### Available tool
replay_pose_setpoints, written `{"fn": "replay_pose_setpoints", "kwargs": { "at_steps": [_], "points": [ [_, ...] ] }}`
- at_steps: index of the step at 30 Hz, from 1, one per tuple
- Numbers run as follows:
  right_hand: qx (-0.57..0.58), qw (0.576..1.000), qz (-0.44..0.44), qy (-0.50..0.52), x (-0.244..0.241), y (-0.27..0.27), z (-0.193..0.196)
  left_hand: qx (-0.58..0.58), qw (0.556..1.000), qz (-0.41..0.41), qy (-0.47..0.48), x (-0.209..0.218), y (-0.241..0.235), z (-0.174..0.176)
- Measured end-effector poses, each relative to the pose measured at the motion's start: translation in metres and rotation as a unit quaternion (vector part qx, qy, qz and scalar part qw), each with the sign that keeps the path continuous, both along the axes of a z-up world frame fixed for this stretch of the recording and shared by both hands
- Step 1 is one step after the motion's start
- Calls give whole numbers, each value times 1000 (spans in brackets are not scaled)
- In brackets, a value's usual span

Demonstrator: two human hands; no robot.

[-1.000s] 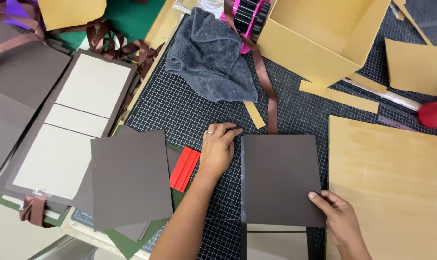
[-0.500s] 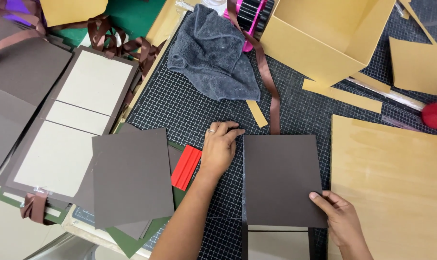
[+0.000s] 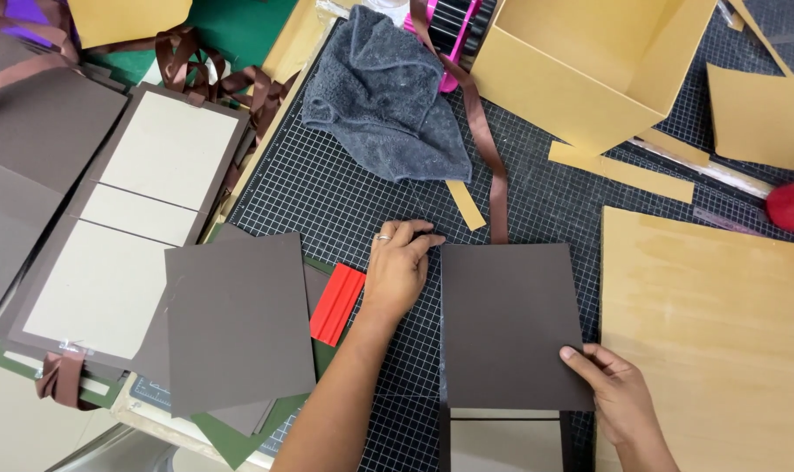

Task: The person assembles a dark gray notebook by smoothing the cover with a red plastic tool, applying glue with a roller to the inner white pages, and attaching a dark gray cover sheet. The person then wipes the cover with a cloth and smooths it again with the red tool.

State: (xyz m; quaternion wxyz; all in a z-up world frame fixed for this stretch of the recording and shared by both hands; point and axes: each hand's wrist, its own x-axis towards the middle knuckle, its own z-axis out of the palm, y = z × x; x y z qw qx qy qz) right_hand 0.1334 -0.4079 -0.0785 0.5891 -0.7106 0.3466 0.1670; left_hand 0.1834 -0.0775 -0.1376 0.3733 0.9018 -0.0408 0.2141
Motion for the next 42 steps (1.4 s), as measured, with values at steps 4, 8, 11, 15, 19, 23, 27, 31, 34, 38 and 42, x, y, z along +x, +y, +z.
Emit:
{"fn": "replay_pose_setpoints", "kwargs": {
  "at_steps": [4, 8, 11, 15, 19, 23, 27, 31, 34, 38, 42],
  "points": [
    [-8, 1000, 3, 11, 2, 4, 7, -4, 1000, -1, 2, 0, 0, -1],
    [7, 1000, 0, 3, 1, 2, 3, 1, 1000, -2, -3, 0, 0, 0],
    [11, 1000, 0, 5, 1, 2, 3, 0, 1000, -3, 5, -2, 0, 1],
    [-4, 1000, -12, 16, 2, 4, 3, 1, 1000, 1, 5, -2, -1, 7],
    [4, 1000, -16, 17, 2, 5, 6, -5, 1000, 0, 16, -3, -2, 12],
    [1, 1000, -1, 12, 2, 3, 3, 4, 1000, 0, 9, -2, 0, 10],
    [10, 1000, -7, 5, 0, -1, -3, 6, 1000, -1, 16, -1, -1, 5],
    [-2, 1000, 0, 18, 0, 5, 5, 9, 1000, -4, 16, -1, 0, 4],
    [7, 1000, 4, 1, -1, 3, 1, 8, 1000, -2, 20, -2, -1, 6],
    [9, 1000, 2, -3, -1, 3, 1, 11, 1000, 3, 17, -3, -2, 11],
    [6, 1000, 0, -7, -3, 4, 2, 14, 1000, 6, 27, -4, -2, 16]
  ]
}}
